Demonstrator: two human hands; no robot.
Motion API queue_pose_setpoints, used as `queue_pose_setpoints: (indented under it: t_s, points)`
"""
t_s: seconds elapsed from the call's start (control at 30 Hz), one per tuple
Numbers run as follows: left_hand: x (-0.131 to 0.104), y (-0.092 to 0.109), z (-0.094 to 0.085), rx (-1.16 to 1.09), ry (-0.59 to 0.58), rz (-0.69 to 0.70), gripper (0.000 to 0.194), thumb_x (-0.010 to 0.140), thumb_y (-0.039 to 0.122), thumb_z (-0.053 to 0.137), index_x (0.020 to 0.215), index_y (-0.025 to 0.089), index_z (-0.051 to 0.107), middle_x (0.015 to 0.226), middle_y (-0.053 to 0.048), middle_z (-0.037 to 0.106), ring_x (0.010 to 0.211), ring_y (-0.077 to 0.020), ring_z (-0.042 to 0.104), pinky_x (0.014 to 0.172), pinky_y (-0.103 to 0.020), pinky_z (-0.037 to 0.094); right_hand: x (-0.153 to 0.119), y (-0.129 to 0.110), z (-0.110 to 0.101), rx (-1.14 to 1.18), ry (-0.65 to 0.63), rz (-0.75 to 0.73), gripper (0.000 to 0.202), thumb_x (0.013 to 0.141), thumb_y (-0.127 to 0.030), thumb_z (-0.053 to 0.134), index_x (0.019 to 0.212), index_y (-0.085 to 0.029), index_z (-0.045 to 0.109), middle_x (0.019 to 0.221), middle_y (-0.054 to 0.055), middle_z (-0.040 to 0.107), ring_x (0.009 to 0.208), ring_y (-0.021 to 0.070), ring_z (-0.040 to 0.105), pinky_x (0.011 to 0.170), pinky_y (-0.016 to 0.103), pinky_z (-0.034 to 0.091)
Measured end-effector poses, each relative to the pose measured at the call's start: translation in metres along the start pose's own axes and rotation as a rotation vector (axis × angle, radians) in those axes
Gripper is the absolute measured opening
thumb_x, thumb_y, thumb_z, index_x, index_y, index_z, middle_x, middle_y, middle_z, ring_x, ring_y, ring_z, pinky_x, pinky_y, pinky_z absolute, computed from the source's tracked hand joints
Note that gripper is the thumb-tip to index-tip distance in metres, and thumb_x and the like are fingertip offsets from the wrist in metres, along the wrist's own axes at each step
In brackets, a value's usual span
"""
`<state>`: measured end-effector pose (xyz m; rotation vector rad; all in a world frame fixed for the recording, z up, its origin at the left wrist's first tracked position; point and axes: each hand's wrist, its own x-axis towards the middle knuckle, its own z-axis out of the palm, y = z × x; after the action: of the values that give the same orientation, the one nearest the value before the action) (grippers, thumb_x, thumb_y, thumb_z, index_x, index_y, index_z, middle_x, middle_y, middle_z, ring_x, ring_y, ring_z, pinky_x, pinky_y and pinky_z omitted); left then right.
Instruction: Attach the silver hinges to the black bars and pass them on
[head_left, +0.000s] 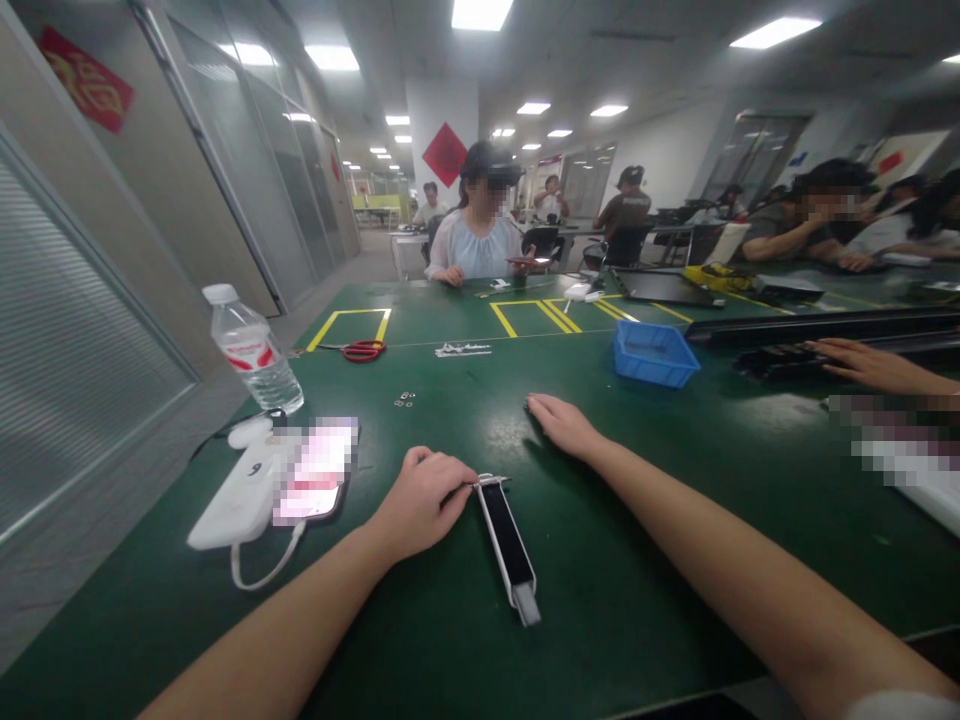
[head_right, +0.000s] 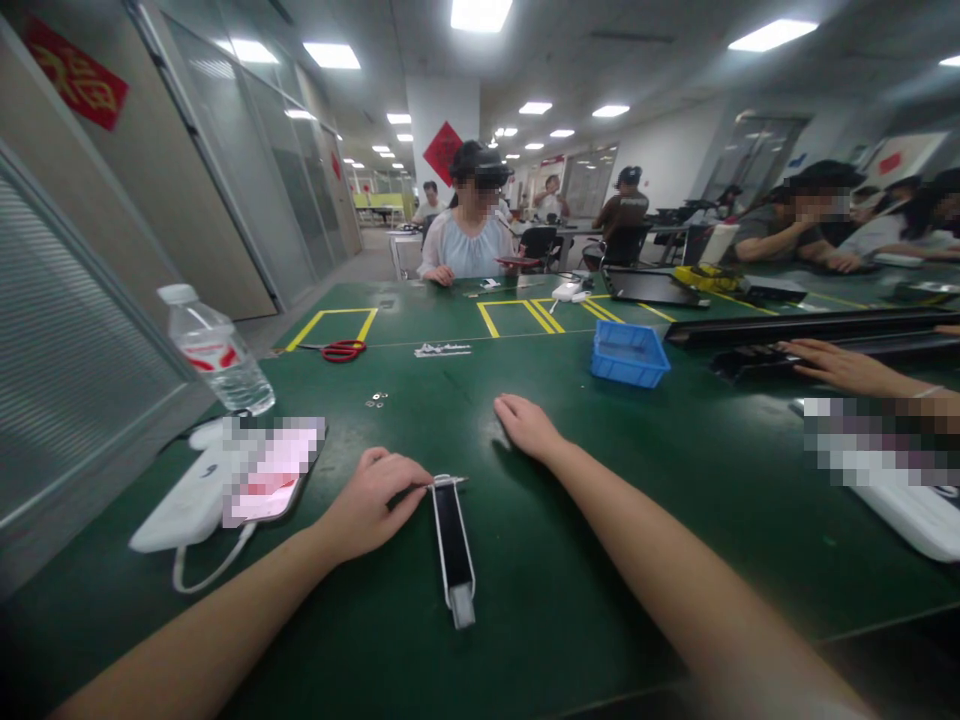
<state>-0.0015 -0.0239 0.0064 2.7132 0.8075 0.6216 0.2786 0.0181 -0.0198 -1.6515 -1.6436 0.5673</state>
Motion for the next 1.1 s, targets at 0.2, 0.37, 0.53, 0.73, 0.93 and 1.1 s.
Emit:
queue_pose_setpoints:
  t_s: [0.2, 0.37, 0.53, 0.73, 0.93, 1.1]
  points:
    - [-0.001, 0.000, -0.003, -0.028, -0.002, -0.010, 0.017, 0.088, 0.018, 0.047, 0.095, 0.022, 0.062, 0.093, -0.001, 0.070, 0.089, -0.0180, 0.062, 0.089, -0.039, 0.031, 0.010, -0.068, 0.064, 0.263, -0.298, -0.153, 0.053, 0.091, -0.059, 0.039, 0.114, -0.021, 0.069, 0.130, 0.007, 0.062, 0.126, 0.0243, 0.052, 0.112, 0.041, 0.032]
    - [-0.003, 0.001, -0.005, -0.047, 0.010, -0.012, 0.015, 0.087, 0.021, 0.050, 0.096, 0.022, 0.062, 0.095, 0.001, 0.071, 0.090, -0.0175, 0.063, 0.089, -0.039, 0.031, 0.015, -0.093, 0.076, 0.526, -0.478, -0.138, 0.073, 0.096, -0.056, 0.008, 0.121, -0.017, 0.064, 0.126, 0.009, 0.065, 0.121, 0.0205, 0.057, 0.107, 0.040, 0.039]
    - [-0.002, -0.005, -0.004, -0.009, 0.147, -0.126, 0.012, 0.089, 0.023, 0.051, 0.092, 0.022, 0.062, 0.096, 0.000, 0.070, 0.094, -0.0181, 0.062, 0.090, -0.039, 0.035, 0.010, -0.071, 0.057, 0.911, -0.272, 0.168, 0.063, 0.096, -0.053, 0.015, 0.109, -0.019, 0.066, 0.122, 0.010, 0.067, 0.119, 0.0211, 0.058, 0.108, 0.041, 0.037]
    - [0.002, -0.027, -0.002, 0.177, 0.246, -0.302, 0.026, 0.085, 0.017, 0.054, 0.110, 0.021, 0.060, 0.122, -0.006, 0.061, 0.116, -0.0237, 0.053, 0.098, -0.043, 0.040, -0.038, -0.043, 0.023, 0.797, -0.103, 0.224, 0.025, 0.079, -0.040, 0.061, 0.095, -0.020, 0.065, 0.106, 0.008, 0.070, 0.112, 0.0233, 0.060, 0.105, 0.039, 0.038]
    - [0.001, -0.030, 0.001, 0.237, -0.009, -0.212, 0.049, 0.092, 0.023, 0.049, 0.140, 0.025, 0.042, 0.152, -0.006, 0.035, 0.140, -0.0262, 0.031, 0.114, -0.049, 0.027, -0.083, -0.063, 0.012, 0.157, -0.250, -0.129, 0.032, 0.083, -0.036, 0.057, 0.111, -0.020, 0.061, 0.093, 0.006, 0.059, 0.080, 0.0200, 0.057, 0.075, 0.039, 0.048]
    - [0.003, -0.025, -0.001, 0.224, -0.149, -0.079, 0.047, 0.095, 0.018, 0.041, 0.142, 0.024, 0.040, 0.153, -0.004, 0.035, 0.142, -0.0220, 0.030, 0.116, -0.048, 0.024, -0.083, -0.071, 0.020, 0.025, -0.322, -0.251, 0.025, 0.087, -0.028, 0.051, 0.109, -0.018, 0.059, 0.089, 0.005, 0.055, 0.076, 0.0179, 0.053, 0.071, 0.035, 0.046]
